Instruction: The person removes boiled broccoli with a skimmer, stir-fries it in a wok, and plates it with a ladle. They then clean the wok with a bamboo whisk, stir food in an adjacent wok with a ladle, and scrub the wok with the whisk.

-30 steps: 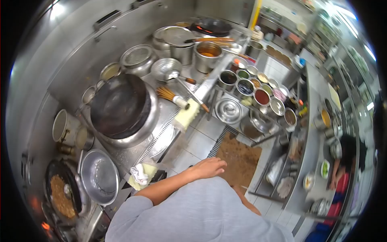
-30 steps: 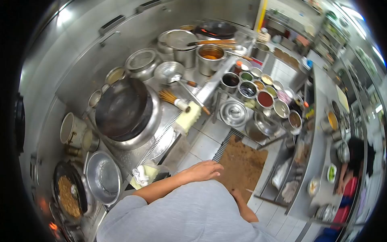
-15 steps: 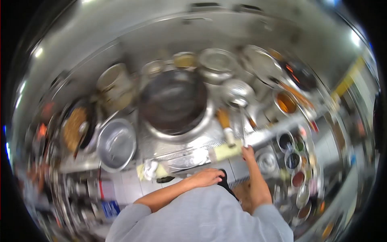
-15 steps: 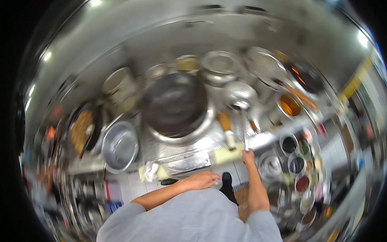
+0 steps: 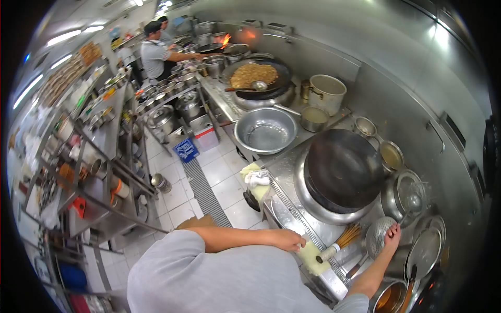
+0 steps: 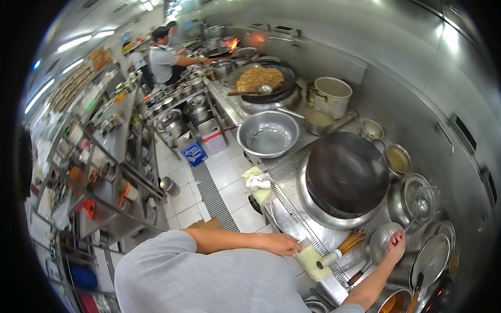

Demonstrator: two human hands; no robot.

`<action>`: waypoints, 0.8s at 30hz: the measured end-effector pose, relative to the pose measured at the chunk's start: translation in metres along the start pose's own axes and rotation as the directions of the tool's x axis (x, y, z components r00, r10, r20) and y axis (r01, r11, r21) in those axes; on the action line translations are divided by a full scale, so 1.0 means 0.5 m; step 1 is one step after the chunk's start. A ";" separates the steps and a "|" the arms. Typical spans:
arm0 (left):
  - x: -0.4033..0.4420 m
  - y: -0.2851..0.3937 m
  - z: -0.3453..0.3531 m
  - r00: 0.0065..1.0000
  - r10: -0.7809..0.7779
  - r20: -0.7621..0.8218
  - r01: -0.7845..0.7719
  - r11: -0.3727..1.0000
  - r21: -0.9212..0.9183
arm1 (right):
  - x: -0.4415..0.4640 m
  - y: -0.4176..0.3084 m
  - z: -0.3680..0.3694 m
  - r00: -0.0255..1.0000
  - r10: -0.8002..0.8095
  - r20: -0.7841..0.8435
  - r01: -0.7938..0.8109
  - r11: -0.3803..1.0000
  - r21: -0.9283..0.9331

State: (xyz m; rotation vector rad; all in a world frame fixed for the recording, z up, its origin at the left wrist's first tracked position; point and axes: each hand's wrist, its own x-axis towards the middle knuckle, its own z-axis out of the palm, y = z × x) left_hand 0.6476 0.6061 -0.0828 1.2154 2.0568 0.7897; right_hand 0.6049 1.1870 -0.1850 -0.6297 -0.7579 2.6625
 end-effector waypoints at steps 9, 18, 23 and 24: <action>-0.060 -0.015 -0.011 0.930 0.013 -0.368 0.005 0.999 0.048 | -0.004 0.047 0.054 0.992 -0.116 0.047 0.118 0.992 -0.037; 0.057 -0.100 -0.180 0.737 0.293 -0.609 0.043 0.879 0.475 | -0.407 0.064 0.291 0.961 0.026 0.275 -0.126 0.927 0.353; 0.138 -0.200 -0.171 0.836 0.260 -0.484 0.099 0.795 0.599 | -0.603 0.163 0.390 0.963 0.164 0.213 -0.217 0.942 0.257; 0.146 -0.211 -0.169 0.842 0.261 -0.472 0.108 0.776 0.621 | -0.624 0.177 0.409 0.966 0.197 0.167 -0.231 0.948 0.217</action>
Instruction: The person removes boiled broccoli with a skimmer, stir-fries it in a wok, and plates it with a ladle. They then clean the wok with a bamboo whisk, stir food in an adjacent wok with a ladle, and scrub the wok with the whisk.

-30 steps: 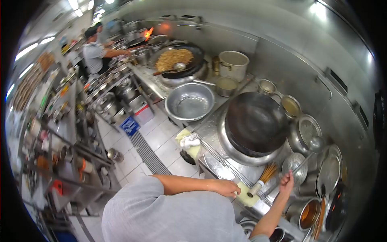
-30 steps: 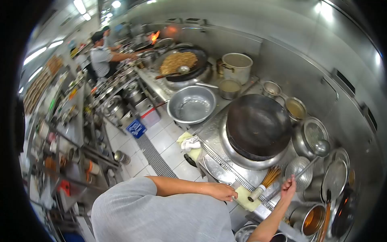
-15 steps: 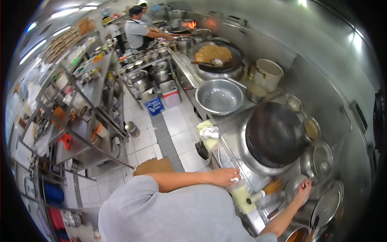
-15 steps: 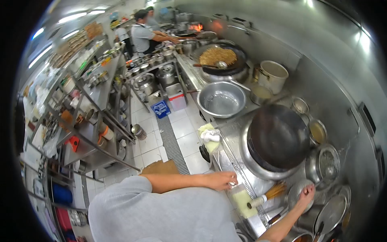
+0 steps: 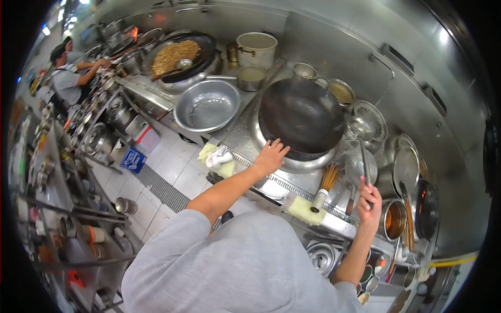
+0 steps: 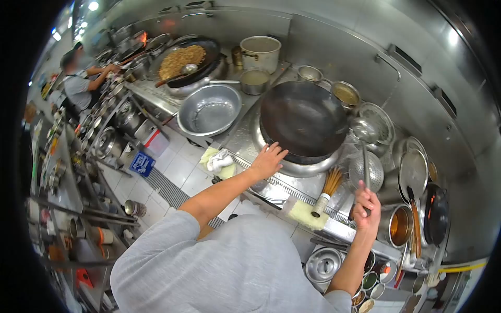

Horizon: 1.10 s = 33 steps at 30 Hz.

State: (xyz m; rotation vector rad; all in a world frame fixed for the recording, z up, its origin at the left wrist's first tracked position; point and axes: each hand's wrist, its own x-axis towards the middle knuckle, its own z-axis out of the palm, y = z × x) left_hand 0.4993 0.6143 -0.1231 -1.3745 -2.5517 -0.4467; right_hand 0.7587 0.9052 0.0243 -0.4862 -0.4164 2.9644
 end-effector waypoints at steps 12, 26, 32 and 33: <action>-0.009 0.025 -0.054 0.997 0.051 -0.053 -0.061 0.971 -0.231 | 0.085 0.155 -0.318 0.553 -0.810 -0.195 -0.284 0.037 -0.958; 0.048 -0.014 0.000 0.999 -0.014 -0.050 -0.001 0.960 -0.280 | 0.176 0.263 -0.452 0.686 -0.701 -0.192 -0.615 -0.419 -0.667; 0.069 0.039 0.046 0.995 -0.099 0.025 0.102 0.959 -0.264 | 0.226 0.205 -0.544 0.736 -0.535 -0.416 -0.305 0.286 -0.908; 0.065 0.047 0.036 0.995 -0.092 0.032 0.097 0.960 -0.263 | 0.202 0.176 -0.498 0.820 -0.331 -0.466 -0.108 0.711 -0.695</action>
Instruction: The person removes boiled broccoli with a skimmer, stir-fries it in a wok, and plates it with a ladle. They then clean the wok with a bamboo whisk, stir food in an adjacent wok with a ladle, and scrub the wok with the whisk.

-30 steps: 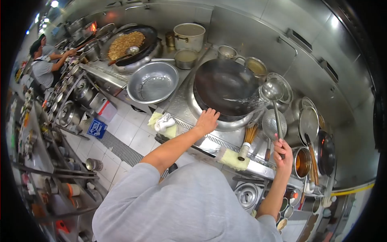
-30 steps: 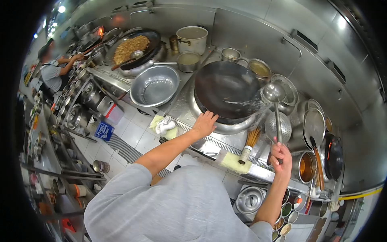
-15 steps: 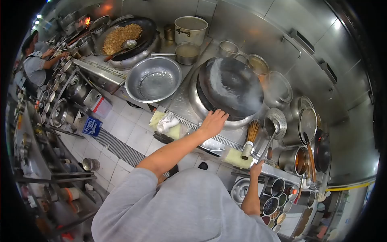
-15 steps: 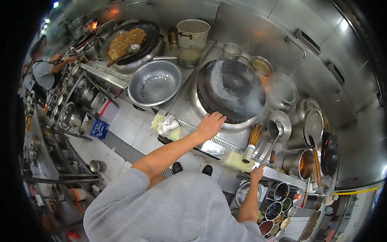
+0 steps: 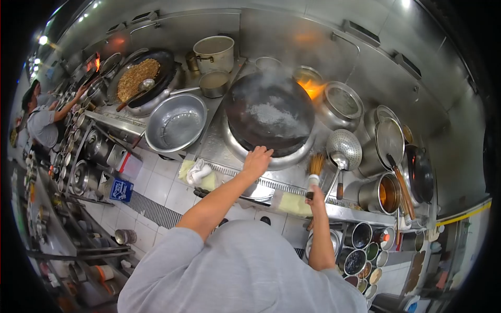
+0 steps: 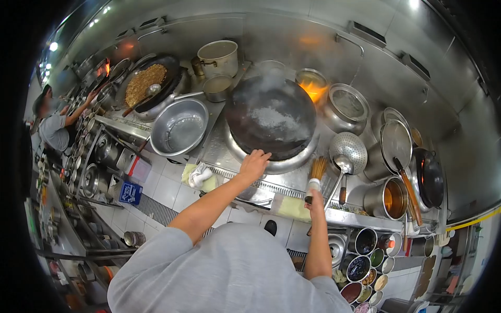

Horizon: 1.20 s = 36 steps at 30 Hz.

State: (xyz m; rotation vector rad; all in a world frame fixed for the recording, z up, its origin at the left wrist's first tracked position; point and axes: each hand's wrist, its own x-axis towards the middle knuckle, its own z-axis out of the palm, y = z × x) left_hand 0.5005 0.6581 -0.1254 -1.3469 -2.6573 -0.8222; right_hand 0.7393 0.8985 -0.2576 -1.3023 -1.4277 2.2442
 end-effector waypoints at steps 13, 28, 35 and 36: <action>-0.061 0.010 -0.045 0.993 0.025 0.115 -0.051 0.972 0.231 | 0.025 -0.162 0.196 0.972 -0.226 -0.059 0.216 0.966 -0.140; -0.009 -0.012 -0.050 0.993 0.009 0.114 -0.006 1.000 -0.022 | 0.124 -0.547 0.523 0.812 -0.299 0.501 0.442 -0.245 -0.863; -0.028 -0.037 -0.079 0.989 0.045 0.141 -0.057 0.995 0.082 | -0.003 -0.518 0.493 0.845 -0.095 0.526 0.498 -0.221 -0.839; -0.031 -0.043 -0.079 0.990 0.038 0.133 -0.049 0.995 0.086 | 0.005 -0.535 0.477 0.797 -0.150 0.586 0.495 -0.393 -0.775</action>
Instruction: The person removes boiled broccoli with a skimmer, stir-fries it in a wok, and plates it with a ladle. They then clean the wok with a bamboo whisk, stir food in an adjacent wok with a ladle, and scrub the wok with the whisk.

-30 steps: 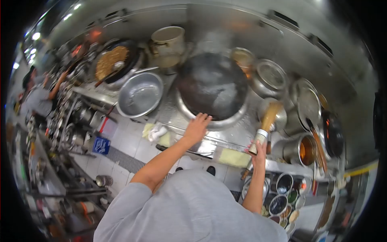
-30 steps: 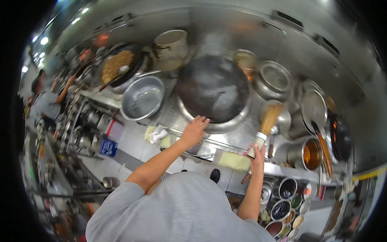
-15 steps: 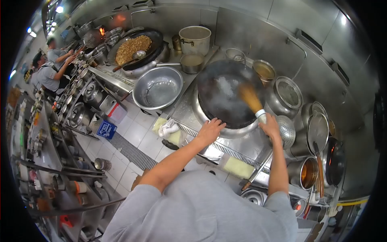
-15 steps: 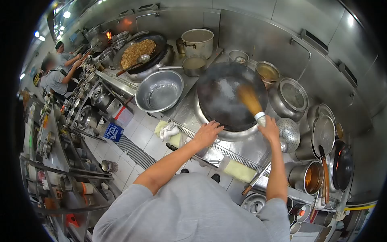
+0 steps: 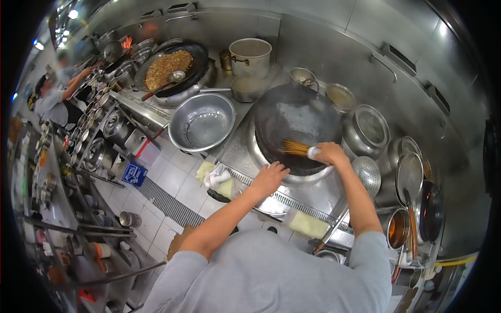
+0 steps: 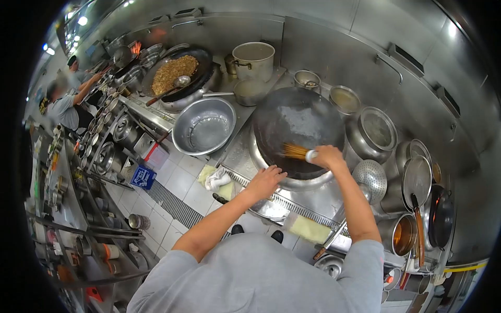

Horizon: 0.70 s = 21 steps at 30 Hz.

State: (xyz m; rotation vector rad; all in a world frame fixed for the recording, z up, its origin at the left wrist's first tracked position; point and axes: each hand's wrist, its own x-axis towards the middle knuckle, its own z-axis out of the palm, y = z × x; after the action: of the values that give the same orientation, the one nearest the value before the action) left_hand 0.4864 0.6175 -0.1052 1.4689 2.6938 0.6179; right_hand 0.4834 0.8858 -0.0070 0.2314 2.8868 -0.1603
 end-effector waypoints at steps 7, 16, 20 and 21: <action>-0.043 0.036 -0.006 0.998 0.004 -0.062 0.000 0.997 0.075 | 0.118 -0.044 0.177 0.948 0.209 -0.239 -0.141 0.952 0.271; -0.085 0.054 -0.065 0.996 0.040 -0.074 -0.051 0.987 -0.154 | 0.127 -0.020 0.135 0.918 0.318 -0.238 -0.250 0.928 0.278; -0.166 0.023 -0.115 0.989 -0.042 -0.143 0.011 0.978 -0.211 | 0.036 -0.071 0.186 0.979 0.153 -0.134 -0.113 0.958 0.263; -0.208 0.008 -0.132 0.975 -0.111 -0.191 0.066 0.971 -0.228 | -0.008 -0.040 0.174 0.991 0.087 -0.102 -0.061 0.970 0.235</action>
State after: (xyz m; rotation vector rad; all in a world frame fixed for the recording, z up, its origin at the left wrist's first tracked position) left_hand 0.5350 0.5133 -0.0611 1.2877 2.7054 1.0755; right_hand 0.5038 0.8546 -0.0879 0.4022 2.9613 -0.4868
